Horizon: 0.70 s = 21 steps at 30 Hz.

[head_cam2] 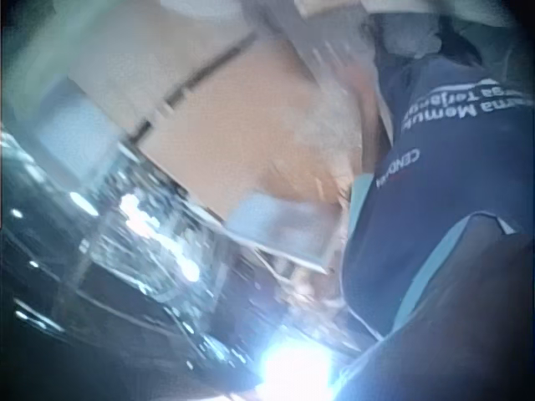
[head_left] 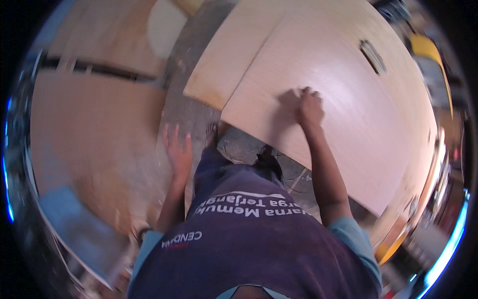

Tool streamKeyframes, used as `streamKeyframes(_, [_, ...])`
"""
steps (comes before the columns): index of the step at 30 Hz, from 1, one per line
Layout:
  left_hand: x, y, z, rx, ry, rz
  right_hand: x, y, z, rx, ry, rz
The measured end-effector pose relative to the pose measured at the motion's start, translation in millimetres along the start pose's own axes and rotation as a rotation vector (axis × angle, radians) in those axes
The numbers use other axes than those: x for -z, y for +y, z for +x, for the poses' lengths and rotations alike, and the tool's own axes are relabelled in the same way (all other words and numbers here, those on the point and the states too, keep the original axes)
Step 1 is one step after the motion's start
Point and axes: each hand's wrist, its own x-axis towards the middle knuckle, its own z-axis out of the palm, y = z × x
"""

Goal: The person sands the surface of a wood panel with a sanding block and then uses a utility knife to trim excess laminate material from the edges.

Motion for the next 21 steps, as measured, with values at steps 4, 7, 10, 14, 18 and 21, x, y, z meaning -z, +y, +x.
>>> streamKeyframes(4, [-44.0, 16.2, 59.7, -0.288, -0.121, -0.254, -80.7, -42.1, -32.6, 0.173, 0.068, -0.157])
streamKeyframes(7, [-62.9, 35.6, 93.5, -0.387, -0.343, -0.273, -138.0, -123.4, -102.5, 0.285, 0.030, -0.158])
streamKeyframes(10, [-69.6, 44.7, 130.3, -0.594, -0.371, -0.224, -109.3, -144.5, -138.6, 0.226, -0.041, 0.089])
streamKeyframes(14, [-96.0, 113.0, 131.9, -0.899, -0.541, -0.109, -90.0, -31.7, -154.7, -0.437, 0.148, 0.009])
streamKeyframes(18, [-119.2, 137.9, 122.3, -1.068, -0.649, 0.119, -74.5, 124.7, -193.6, -0.838, 0.183, -0.096])
streamKeyframes(21, [-124.2, 123.2, 124.3, -1.040, -0.700, 0.177, -7.3, 204.4, -208.9, -1.082, 0.318, 0.092])
